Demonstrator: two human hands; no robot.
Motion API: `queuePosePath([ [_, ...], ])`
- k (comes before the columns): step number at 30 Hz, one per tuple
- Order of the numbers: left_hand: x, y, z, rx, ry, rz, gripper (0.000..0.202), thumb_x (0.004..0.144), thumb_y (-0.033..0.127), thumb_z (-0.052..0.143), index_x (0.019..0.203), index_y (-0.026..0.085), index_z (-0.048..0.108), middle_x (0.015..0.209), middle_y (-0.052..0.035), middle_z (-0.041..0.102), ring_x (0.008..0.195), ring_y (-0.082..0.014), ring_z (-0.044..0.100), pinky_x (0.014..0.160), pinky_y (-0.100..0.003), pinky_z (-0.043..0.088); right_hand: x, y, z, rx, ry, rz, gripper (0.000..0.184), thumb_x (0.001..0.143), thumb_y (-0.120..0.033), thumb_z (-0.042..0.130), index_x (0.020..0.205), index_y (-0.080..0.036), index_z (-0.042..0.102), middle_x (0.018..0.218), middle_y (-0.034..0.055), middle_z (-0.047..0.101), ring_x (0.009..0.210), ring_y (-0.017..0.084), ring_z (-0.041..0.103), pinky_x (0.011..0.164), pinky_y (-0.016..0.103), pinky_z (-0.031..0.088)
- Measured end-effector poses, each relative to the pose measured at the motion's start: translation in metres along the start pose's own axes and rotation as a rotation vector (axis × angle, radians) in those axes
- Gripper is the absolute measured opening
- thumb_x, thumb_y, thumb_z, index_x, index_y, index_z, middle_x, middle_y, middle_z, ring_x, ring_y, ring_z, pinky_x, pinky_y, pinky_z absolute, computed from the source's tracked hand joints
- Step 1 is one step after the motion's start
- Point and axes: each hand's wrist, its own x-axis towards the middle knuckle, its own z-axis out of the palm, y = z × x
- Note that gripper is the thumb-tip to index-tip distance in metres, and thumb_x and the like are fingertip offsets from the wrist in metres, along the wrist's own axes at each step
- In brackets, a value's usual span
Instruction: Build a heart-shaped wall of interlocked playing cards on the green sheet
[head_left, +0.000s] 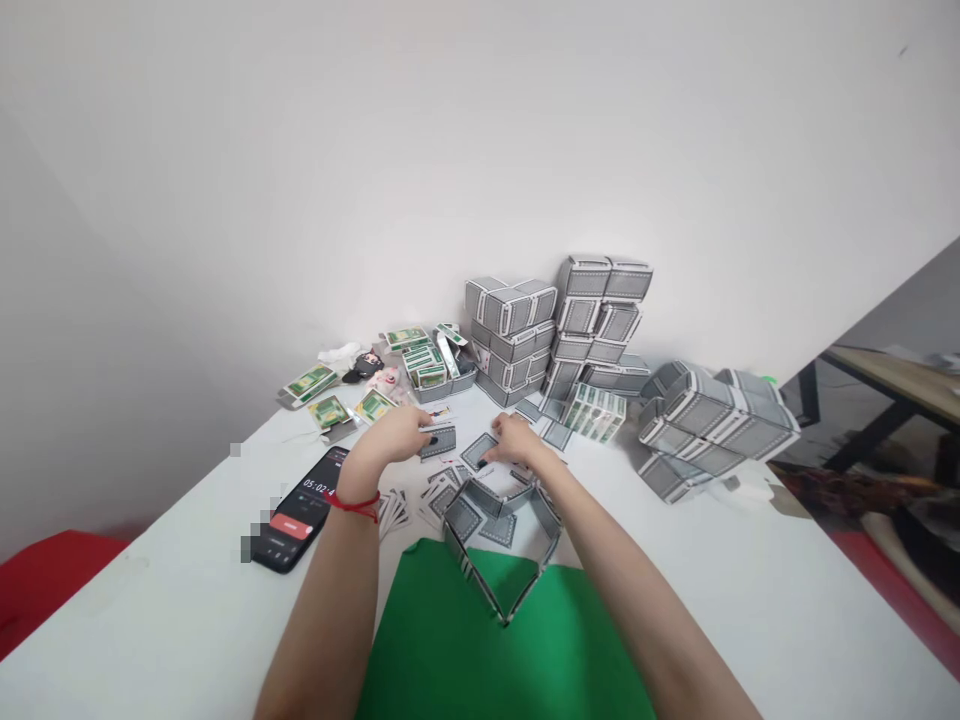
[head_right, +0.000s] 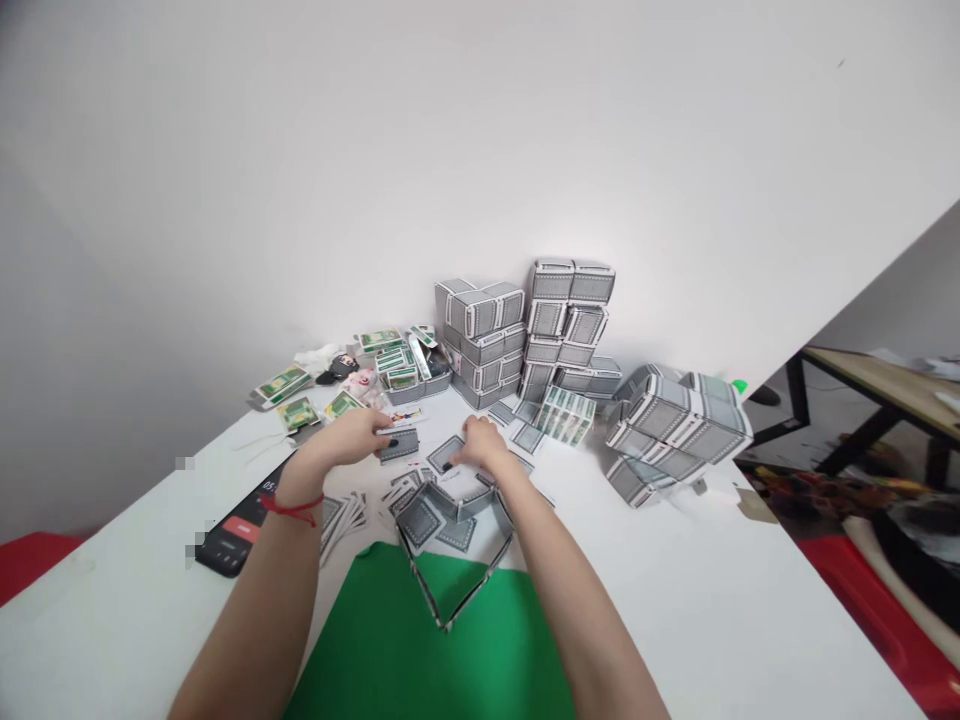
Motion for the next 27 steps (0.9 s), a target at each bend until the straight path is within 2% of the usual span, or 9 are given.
queuePosePath([
  [2, 0.000, -0.002, -0.001, 0.040, 0.012, -0.022, 0.017, 0.068, 0.020, 0.047, 0.067, 0.018, 0.064, 0.065, -0.0048, 0.065, 0.061, -0.0169, 0.056, 0.055, -0.025, 0.036, 0.001, -0.005, 0.002, 0.033, -0.006, 0.013, 0.068, 0.043, -0.037, 0.081, 0.102, -0.012, 0.057, 0.107, 0.0176, 0.060, 0.094, 0.028, 0.057, 0.068, 0.028, 0.041],
  [5, -0.001, -0.003, -0.002, 0.069, 0.006, -0.033, 0.016, 0.069, 0.020, 0.048, 0.070, 0.017, 0.064, 0.070, -0.0063, 0.066, 0.066, -0.0188, 0.059, 0.057, -0.025, 0.039, 0.003, -0.009, -0.001, 0.087, -0.028, -0.002, 0.052, 0.040, -0.029, 0.082, 0.085, -0.013, 0.061, 0.092, 0.0135, 0.065, 0.083, 0.025, 0.059, 0.062, 0.027, 0.040],
  [8, -0.002, -0.005, -0.002, 0.027, 0.055, -0.035, 0.017, 0.068, 0.019, 0.050, 0.076, 0.016, 0.064, 0.074, -0.0065, 0.065, 0.070, -0.0196, 0.061, 0.061, -0.026, 0.042, -0.004, -0.003, -0.015, 0.167, -0.016, -0.045, 0.025, 0.054, -0.025, 0.074, 0.072, -0.016, 0.059, 0.075, 0.0047, 0.065, 0.071, 0.017, 0.059, 0.058, 0.023, 0.039],
  [10, -0.002, -0.006, -0.002, -0.092, 0.099, -0.054, 0.025, 0.069, 0.018, 0.049, 0.090, 0.016, 0.062, 0.075, -0.0052, 0.063, 0.065, -0.0175, 0.061, 0.060, -0.025, 0.044, -0.016, 0.005, -0.027, 0.254, 0.012, -0.067, 0.013, 0.069, -0.027, 0.063, 0.073, -0.016, 0.057, 0.064, 0.0002, 0.062, 0.061, 0.013, 0.057, 0.054, 0.021, 0.038],
  [11, -0.003, -0.006, -0.002, -0.183, 0.108, -0.062, 0.030, 0.070, 0.018, 0.048, 0.098, 0.016, 0.060, 0.076, -0.0041, 0.062, 0.060, -0.0158, 0.061, 0.058, -0.025, 0.045, -0.024, 0.009, -0.033, 0.319, 0.028, -0.079, 0.013, 0.074, -0.030, 0.056, 0.074, -0.017, 0.056, 0.059, -0.0019, 0.059, 0.055, 0.011, 0.055, 0.051, 0.020, 0.037],
  [13, -0.005, -0.004, -0.003, -0.390, 0.093, -0.050, 0.037, 0.074, 0.020, 0.046, 0.110, 0.018, 0.053, 0.076, -0.0013, 0.058, 0.051, -0.0127, 0.060, 0.051, -0.024, 0.046, -0.043, 0.014, -0.042, 0.680, 0.146, -0.104, 0.019, 0.073, -0.035, 0.055, 0.071, -0.017, 0.053, 0.046, -0.0052, 0.050, 0.043, 0.010, 0.048, 0.045, 0.020, 0.034],
  [16, -0.009, 0.003, -0.007, -0.625, 0.059, 0.059, 0.038, 0.076, 0.025, 0.047, 0.114, 0.021, 0.050, 0.071, 0.0021, 0.053, 0.049, -0.0113, 0.058, 0.049, -0.024, 0.049, -0.071, 0.012, -0.050, 0.929, 0.276, -0.136, 0.025, 0.069, -0.041, 0.060, 0.067, -0.018, 0.049, 0.039, -0.0087, 0.041, 0.035, 0.008, 0.038, 0.039, 0.020, 0.028],
  [21, -0.013, 0.012, -0.012, -0.835, 0.081, 0.216, 0.039, 0.075, 0.032, 0.053, 0.113, 0.021, 0.054, 0.079, -0.0011, 0.059, 0.061, -0.0118, 0.057, 0.055, -0.026, 0.053, -0.101, -0.004, -0.062, 1.017, 0.361, -0.134, 0.028, 0.069, -0.043, 0.061, 0.064, -0.019, 0.047, 0.036, -0.0082, 0.041, 0.033, 0.008, 0.035, 0.038, 0.020, 0.025],
  [27, -0.015, 0.014, -0.015, -0.874, 0.064, 0.237, 0.040, 0.077, 0.031, 0.053, 0.115, 0.021, 0.053, 0.084, -0.0027, 0.061, 0.065, -0.0123, 0.055, 0.057, -0.027, 0.053, -0.109, -0.012, -0.068, 0.974, 0.412, -0.118, 0.025, 0.071, -0.041, 0.059, 0.067, -0.019, 0.049, 0.039, -0.0077, 0.042, 0.036, 0.009, 0.038, 0.039, 0.021, 0.027],
])
